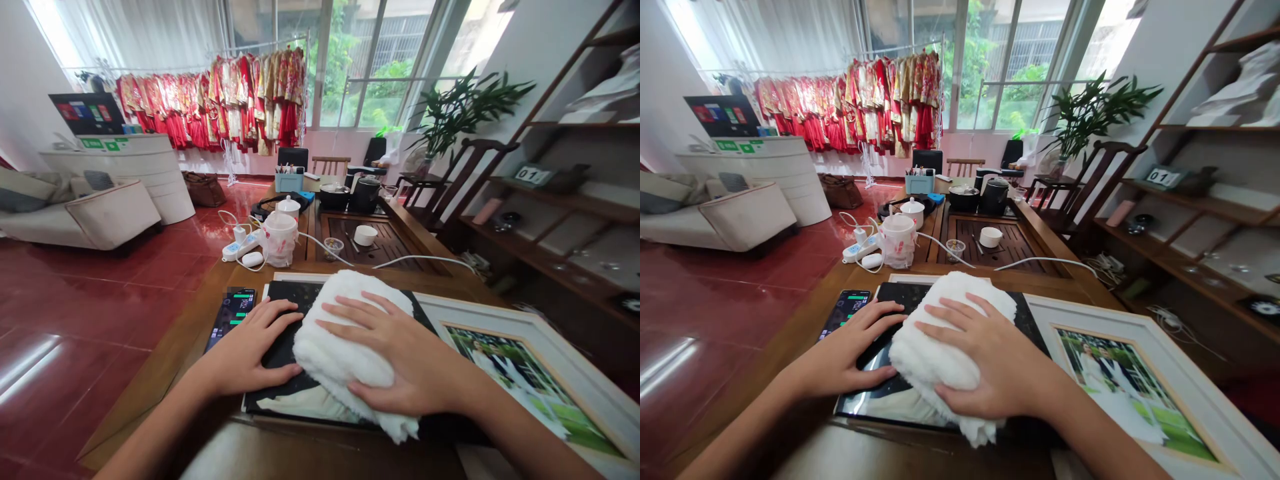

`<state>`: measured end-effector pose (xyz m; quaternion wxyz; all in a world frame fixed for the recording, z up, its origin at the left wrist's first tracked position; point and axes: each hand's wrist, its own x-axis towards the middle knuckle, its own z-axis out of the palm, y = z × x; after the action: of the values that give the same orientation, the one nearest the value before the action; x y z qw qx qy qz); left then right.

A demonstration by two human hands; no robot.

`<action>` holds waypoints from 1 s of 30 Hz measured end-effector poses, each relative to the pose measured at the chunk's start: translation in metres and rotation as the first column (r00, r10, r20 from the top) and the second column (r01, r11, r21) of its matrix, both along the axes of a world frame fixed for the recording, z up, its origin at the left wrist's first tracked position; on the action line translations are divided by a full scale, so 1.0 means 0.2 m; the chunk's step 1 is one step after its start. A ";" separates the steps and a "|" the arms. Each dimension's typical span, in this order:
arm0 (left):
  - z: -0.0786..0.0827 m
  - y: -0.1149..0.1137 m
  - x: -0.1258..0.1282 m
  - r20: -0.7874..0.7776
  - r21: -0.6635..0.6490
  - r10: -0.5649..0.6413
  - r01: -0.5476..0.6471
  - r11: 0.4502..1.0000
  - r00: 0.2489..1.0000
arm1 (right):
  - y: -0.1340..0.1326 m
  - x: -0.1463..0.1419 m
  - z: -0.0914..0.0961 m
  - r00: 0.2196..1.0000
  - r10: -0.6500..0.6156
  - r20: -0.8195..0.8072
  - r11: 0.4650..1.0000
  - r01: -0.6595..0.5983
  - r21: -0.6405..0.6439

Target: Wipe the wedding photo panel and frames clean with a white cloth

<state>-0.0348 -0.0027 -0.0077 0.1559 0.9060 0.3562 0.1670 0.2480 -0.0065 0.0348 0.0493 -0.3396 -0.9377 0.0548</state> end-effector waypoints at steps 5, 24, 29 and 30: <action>0.01 0.00 0.00 -0.015 0.002 -0.002 0.002 1.000 1.000 | 0.07 0.09 -0.02 0.994 -0.105 0.022 0.992 0.103 0.069; 0.00 -0.01 -0.01 0.028 0.028 -0.006 0.005 1.000 1.000 | 0.06 0.11 0.01 0.999 -0.035 -0.032 0.999 0.035 0.005; 0.01 -0.01 -0.01 0.008 0.023 -0.009 0.008 1.000 1.000 | 0.06 0.10 0.01 0.999 -0.033 -0.015 0.999 0.033 0.010; 0.00 0.00 -0.01 0.008 0.024 -0.008 0.008 1.000 1.000 | 0.04 0.08 0.01 1.000 -0.012 -0.018 1.000 0.012 -0.005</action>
<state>-0.0363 -0.0036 -0.0067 0.1472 0.9086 0.3499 0.1742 0.2648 0.0020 0.0374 0.0575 -0.3447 -0.9351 0.0598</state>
